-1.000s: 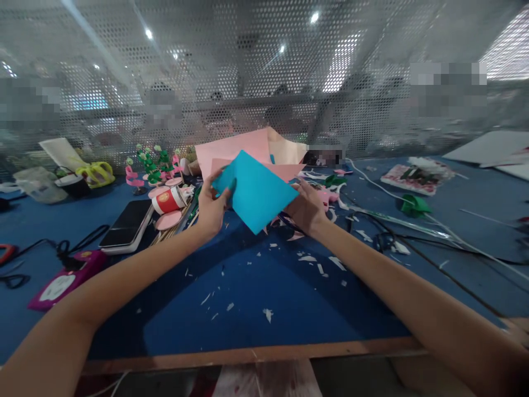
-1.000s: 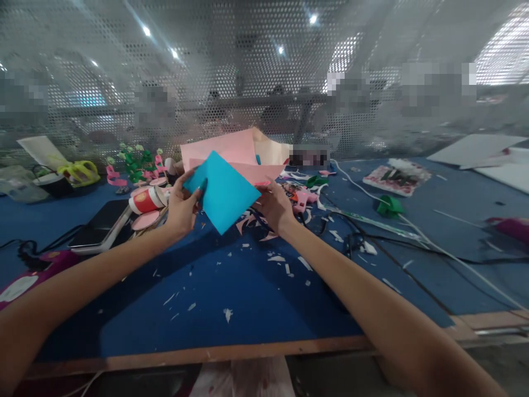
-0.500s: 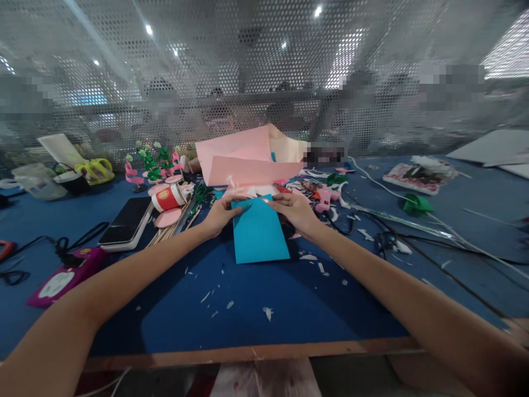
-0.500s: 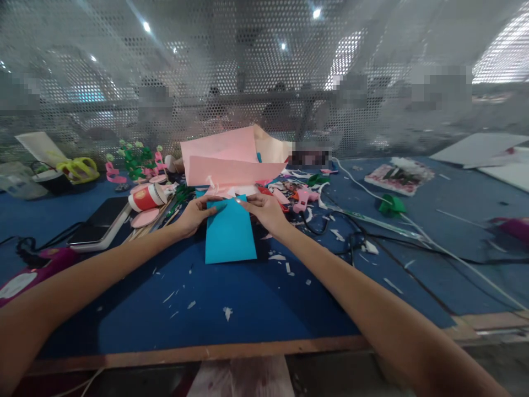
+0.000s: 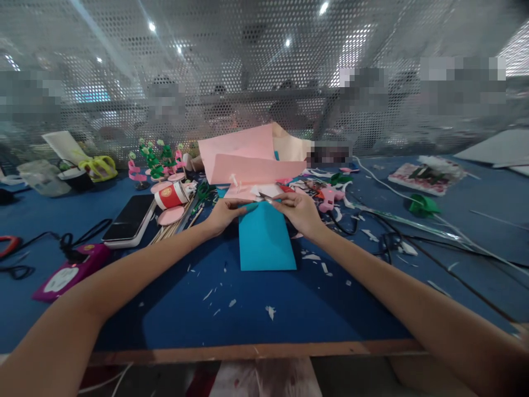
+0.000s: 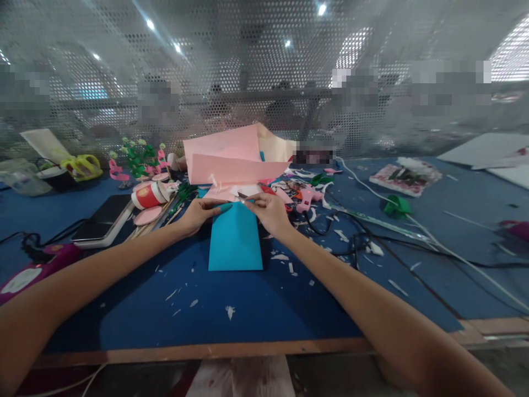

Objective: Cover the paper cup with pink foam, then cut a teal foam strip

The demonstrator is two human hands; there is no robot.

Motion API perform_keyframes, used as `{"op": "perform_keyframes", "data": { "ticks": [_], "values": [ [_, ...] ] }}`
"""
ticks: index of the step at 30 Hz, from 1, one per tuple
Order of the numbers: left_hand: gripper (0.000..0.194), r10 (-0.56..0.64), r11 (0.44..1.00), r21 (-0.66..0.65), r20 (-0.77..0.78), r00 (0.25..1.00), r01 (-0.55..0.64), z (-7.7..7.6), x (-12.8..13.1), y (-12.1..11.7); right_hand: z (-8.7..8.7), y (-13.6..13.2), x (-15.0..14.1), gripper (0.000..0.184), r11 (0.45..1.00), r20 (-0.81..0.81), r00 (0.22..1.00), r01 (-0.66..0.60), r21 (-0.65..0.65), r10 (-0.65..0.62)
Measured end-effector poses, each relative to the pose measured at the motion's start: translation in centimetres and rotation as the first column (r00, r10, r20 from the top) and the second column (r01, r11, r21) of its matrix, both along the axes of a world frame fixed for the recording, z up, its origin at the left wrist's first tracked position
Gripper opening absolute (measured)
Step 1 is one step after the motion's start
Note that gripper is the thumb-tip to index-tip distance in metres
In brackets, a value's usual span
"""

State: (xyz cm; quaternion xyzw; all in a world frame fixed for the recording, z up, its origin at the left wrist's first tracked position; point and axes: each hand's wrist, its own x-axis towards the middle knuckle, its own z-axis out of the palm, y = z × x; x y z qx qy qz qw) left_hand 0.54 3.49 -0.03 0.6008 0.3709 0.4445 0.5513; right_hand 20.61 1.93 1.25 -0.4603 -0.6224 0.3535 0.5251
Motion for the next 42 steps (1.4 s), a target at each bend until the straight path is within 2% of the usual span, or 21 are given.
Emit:
{"op": "perform_keyframes", "data": {
  "ticks": [5, 10, 16, 21, 24, 31, 36, 42],
  "values": [
    [0.034, 0.031, 0.996, 0.084, 0.014, 0.999, -0.032, -0.15, 0.00, 0.08, 0.26, -0.52, -0.12, 0.030, 0.998, 0.016, 1.000, -0.024, 0.056, 0.023],
    [0.036, 0.043, 0.997, 0.066, 0.047, 0.998, -0.046, -0.05, 0.04, 0.11, 0.69, -0.61, 0.05, 0.029, 0.998, 0.038, 0.999, -0.037, 0.056, 0.035],
    [0.034, 0.100, 0.992, 0.071, 0.002, 0.995, -0.100, 0.48, -0.01, -0.15, 0.99, -0.45, 0.43, 0.029, 0.998, 0.139, 0.990, 0.000, 0.071, -0.010],
    [0.032, 0.111, 0.988, 0.105, 0.031, 0.993, -0.113, 0.62, -0.05, -0.31, 0.68, -0.37, 0.47, 0.027, 0.995, 0.020, 0.995, -0.098, 0.038, 0.097],
    [0.033, 0.129, 0.985, 0.113, 0.017, 0.991, -0.130, 0.67, -0.09, -0.36, 0.45, -0.26, 0.46, 0.025, 0.995, -0.036, 0.994, -0.099, 0.019, 0.099],
    [0.026, 0.111, 0.981, 0.150, 0.087, 0.990, -0.123, 0.53, -0.01, -0.32, 0.42, -0.26, 0.44, 0.023, 0.994, -0.043, 0.993, -0.104, 0.027, 0.106],
    [0.029, 0.116, 0.983, 0.137, 0.075, 0.990, -0.126, 0.45, 0.04, -0.37, 0.50, -0.28, 0.43, 0.026, 0.991, -0.033, 0.993, -0.114, 0.073, 0.117],
    [0.030, 0.112, 0.984, 0.130, 0.052, 0.992, -0.118, 0.35, -0.06, -0.27, 0.51, -0.46, 0.49, 0.026, 0.991, -0.015, 0.992, -0.124, 0.057, 0.125]
  ]
}}
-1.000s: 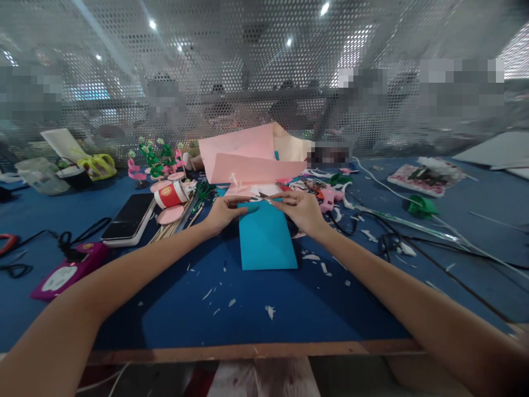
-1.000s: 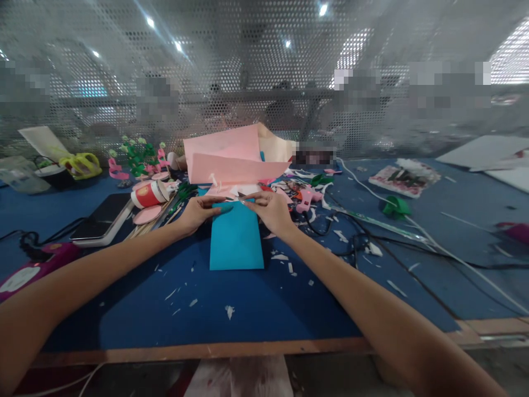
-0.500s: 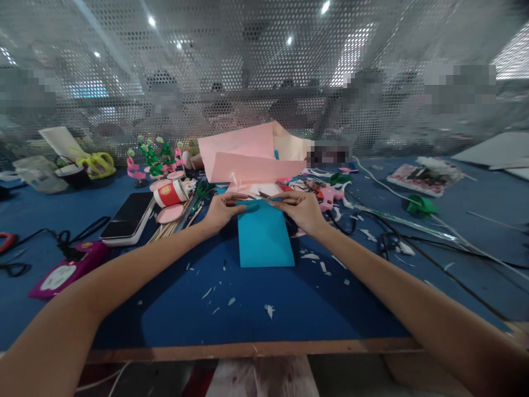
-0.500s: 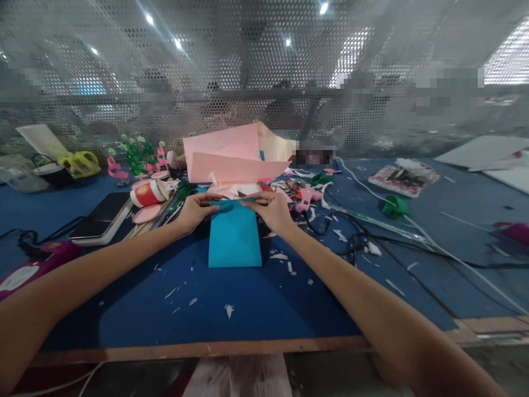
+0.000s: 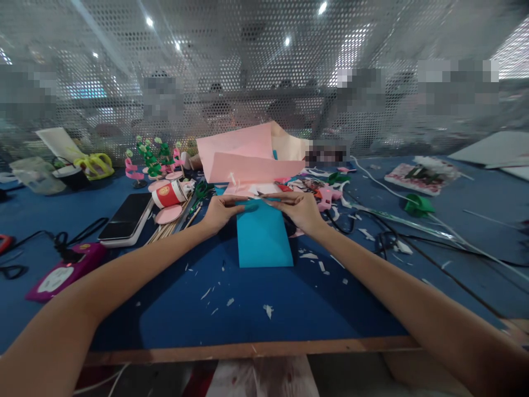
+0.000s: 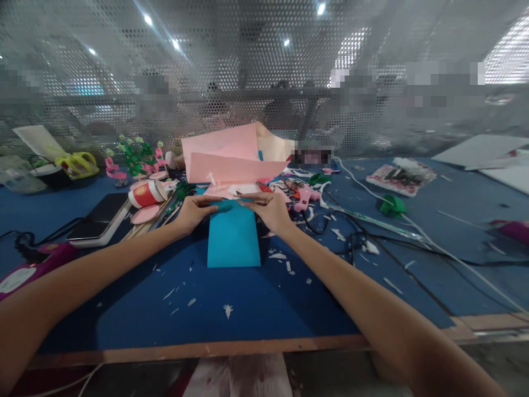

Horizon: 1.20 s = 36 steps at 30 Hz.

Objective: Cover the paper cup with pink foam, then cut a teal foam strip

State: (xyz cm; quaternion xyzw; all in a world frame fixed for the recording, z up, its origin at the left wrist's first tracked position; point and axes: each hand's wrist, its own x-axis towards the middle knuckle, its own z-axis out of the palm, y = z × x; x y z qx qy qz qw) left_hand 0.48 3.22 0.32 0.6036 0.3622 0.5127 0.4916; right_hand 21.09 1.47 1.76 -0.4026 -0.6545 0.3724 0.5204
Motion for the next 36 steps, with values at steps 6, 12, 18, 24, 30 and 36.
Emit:
{"op": "perform_keyframes", "data": {
  "ticks": [6, 12, 18, 24, 30, 36],
  "values": [
    [0.034, -0.003, 1.000, 0.010, -0.015, 1.000, 0.003, -0.09, -0.03, 0.09, 0.15, 0.00, 0.04, 0.031, 0.999, 0.047, 0.998, 0.027, 0.018, -0.028],
    [0.029, 0.019, 0.999, 0.033, -0.034, 0.999, -0.018, -0.14, -0.08, 0.19, 0.02, 0.21, -0.01, 0.028, 1.000, 0.053, 0.998, 0.032, 0.000, -0.032],
    [0.032, 0.021, 1.000, 0.024, -0.030, 0.999, -0.020, -0.16, 0.06, 0.22, 0.07, 0.15, -0.11, 0.030, 1.000, 0.025, 0.999, 0.030, -0.006, -0.030],
    [0.029, 0.016, 0.999, 0.039, -0.037, 0.999, -0.014, -0.17, -0.03, 0.17, -0.01, 0.35, -0.01, 0.027, 0.997, 0.008, 0.997, 0.073, -0.006, -0.073],
    [0.029, 0.008, 0.999, 0.032, -0.040, 0.999, -0.006, -0.21, -0.08, 0.19, -0.19, 0.62, 0.14, 0.027, 0.997, 0.039, 0.996, 0.079, 0.011, -0.079],
    [0.033, 0.021, 0.999, 0.041, -0.099, 0.995, -0.017, -0.21, -0.07, 0.17, 0.09, 0.66, 0.17, 0.026, 0.998, 0.042, 0.997, 0.062, 0.019, -0.062]
  ]
}}
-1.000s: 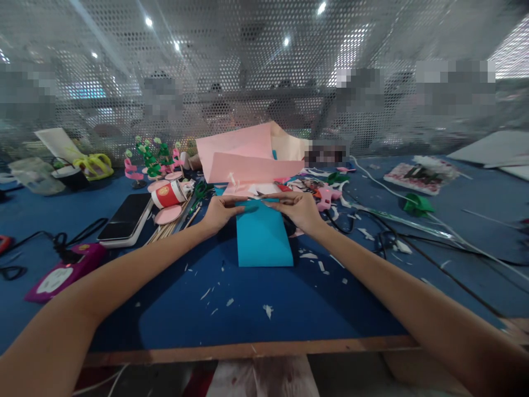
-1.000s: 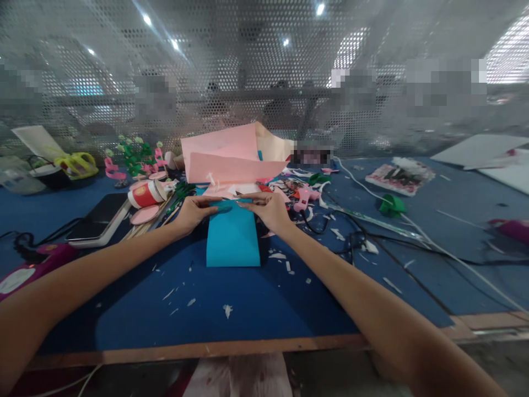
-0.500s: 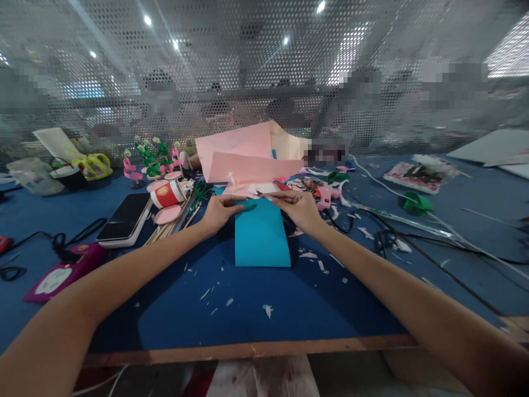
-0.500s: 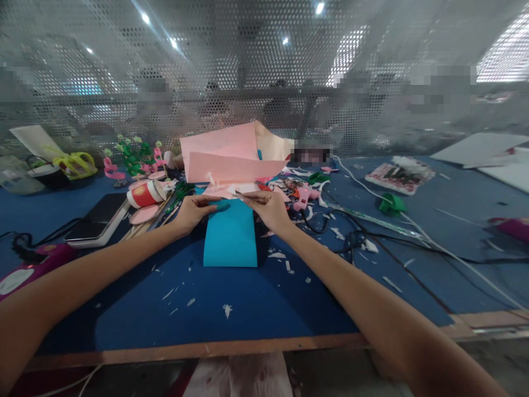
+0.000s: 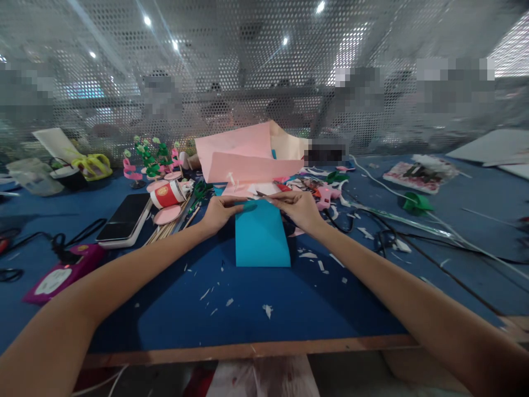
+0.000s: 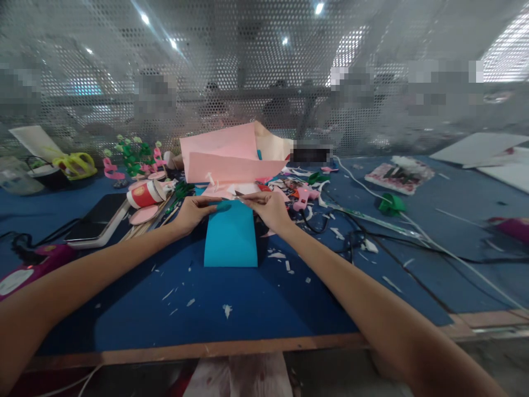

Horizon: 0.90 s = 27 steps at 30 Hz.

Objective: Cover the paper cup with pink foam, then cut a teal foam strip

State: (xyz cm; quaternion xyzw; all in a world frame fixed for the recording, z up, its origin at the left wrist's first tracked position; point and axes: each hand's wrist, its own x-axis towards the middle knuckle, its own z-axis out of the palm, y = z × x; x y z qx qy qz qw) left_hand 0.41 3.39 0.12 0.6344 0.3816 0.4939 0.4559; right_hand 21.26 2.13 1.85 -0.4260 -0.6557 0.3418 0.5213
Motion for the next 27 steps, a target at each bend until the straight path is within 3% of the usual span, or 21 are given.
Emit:
{"op": "perform_keyframes", "data": {
  "ticks": [7, 17, 27],
  "values": [
    [0.025, 0.024, 1.000, 0.014, -0.048, 0.999, -0.023, -0.23, -0.16, 0.27, 0.02, 0.00, 0.09, 0.022, 0.999, -0.002, 1.000, -0.026, -0.044, 0.026],
    [0.029, -0.006, 1.000, 0.020, -0.007, 1.000, 0.007, -0.26, -0.05, 0.26, 0.11, -0.11, 0.10, 0.025, 0.999, 0.043, 0.999, -0.029, -0.022, 0.030],
    [0.024, 0.000, 1.000, 0.002, -0.013, 1.000, 0.000, 0.06, 0.12, 0.09, 0.57, -0.53, 0.03, 0.030, 0.998, 0.164, 0.985, 0.049, 0.040, -0.055]
  ]
}}
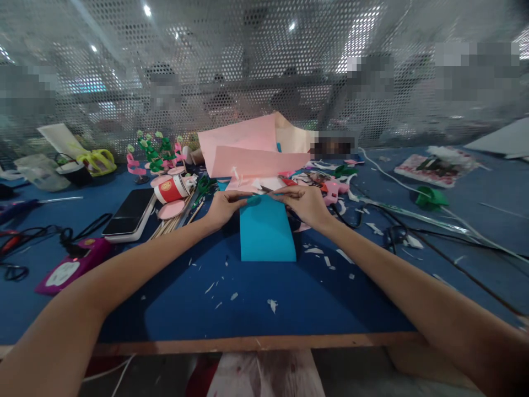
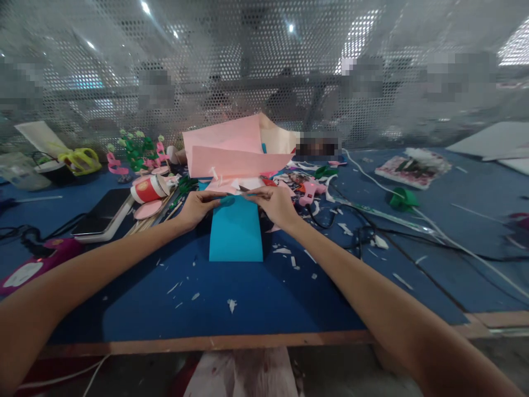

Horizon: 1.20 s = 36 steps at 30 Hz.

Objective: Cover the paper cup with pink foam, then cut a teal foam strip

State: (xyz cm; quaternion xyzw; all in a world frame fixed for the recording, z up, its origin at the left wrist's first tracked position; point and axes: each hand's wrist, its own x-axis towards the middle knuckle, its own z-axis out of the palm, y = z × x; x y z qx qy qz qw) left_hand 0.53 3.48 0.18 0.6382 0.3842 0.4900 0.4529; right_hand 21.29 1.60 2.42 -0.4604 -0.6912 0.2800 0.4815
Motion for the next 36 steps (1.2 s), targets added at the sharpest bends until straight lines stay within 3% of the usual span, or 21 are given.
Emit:
{"op": "perform_keyframes", "data": {
  "ticks": [5, 16, 20, 22, 24, 27, 30, 33, 36],
  "values": [
    [0.033, 0.017, 1.000, 0.025, -0.002, 1.000, -0.017, -0.4, -0.1, 0.3, 0.2, -0.3, 0.0, 0.031, 0.999, 0.008, 1.000, -0.024, 0.024, 0.024],
    [0.024, 0.037, 0.993, 0.112, -0.145, 0.989, -0.021, 0.1, -0.3, -0.1, -0.4, 0.3, 0.1, 0.032, 0.996, 0.079, 0.995, 0.057, 0.074, -0.063],
    [0.021, 0.089, 0.987, 0.148, -0.208, 0.974, -0.059, 2.0, -0.4, 0.1, 0.6, 0.4, 0.0, 0.032, 0.989, 0.127, 0.990, 0.046, 0.140, -0.064],
    [0.023, 0.101, 0.986, 0.156, -0.224, 0.969, -0.066, 3.8, -0.5, 0.1, 1.7, 0.4, -0.3, 0.032, 0.981, 0.110, 0.991, 0.059, 0.183, -0.080],
    [0.035, 0.114, 0.968, 0.243, -0.234, 0.966, -0.055, 5.8, -0.8, -0.4, 3.1, 0.0, -0.7, 0.030, 0.972, 0.067, 0.995, 0.062, 0.228, -0.079],
    [0.042, 0.156, 0.933, 0.354, -0.238, 0.959, -0.064, 8.2, -1.4, -2.4, 4.9, -1.7, -1.2, 0.020, 0.949, 0.007, 0.999, 0.035, 0.314, -0.039],
    [0.039, 0.182, 0.907, 0.416, -0.250, 0.951, -0.065, 8.5, -2.2, -5.9, 5.2, -4.7, -1.0, 0.014, 0.931, 0.058, 0.998, -0.029, 0.364, 0.009],
    [0.032, 0.101, 0.874, 0.472, -0.404, 0.909, 0.113, 6.8, -3.2, -10.0, 3.8, -8.2, -0.3, 0.017, 0.931, 0.172, 0.979, -0.162, 0.328, 0.110],
    [0.023, 0.069, 0.768, 0.562, -0.551, 0.832, 0.308, 4.0, -4.3, -13.6, 1.3, -11.2, 0.4, 0.021, 0.889, 0.312, 0.917, -0.343, 0.303, 0.248]
  ]
}}
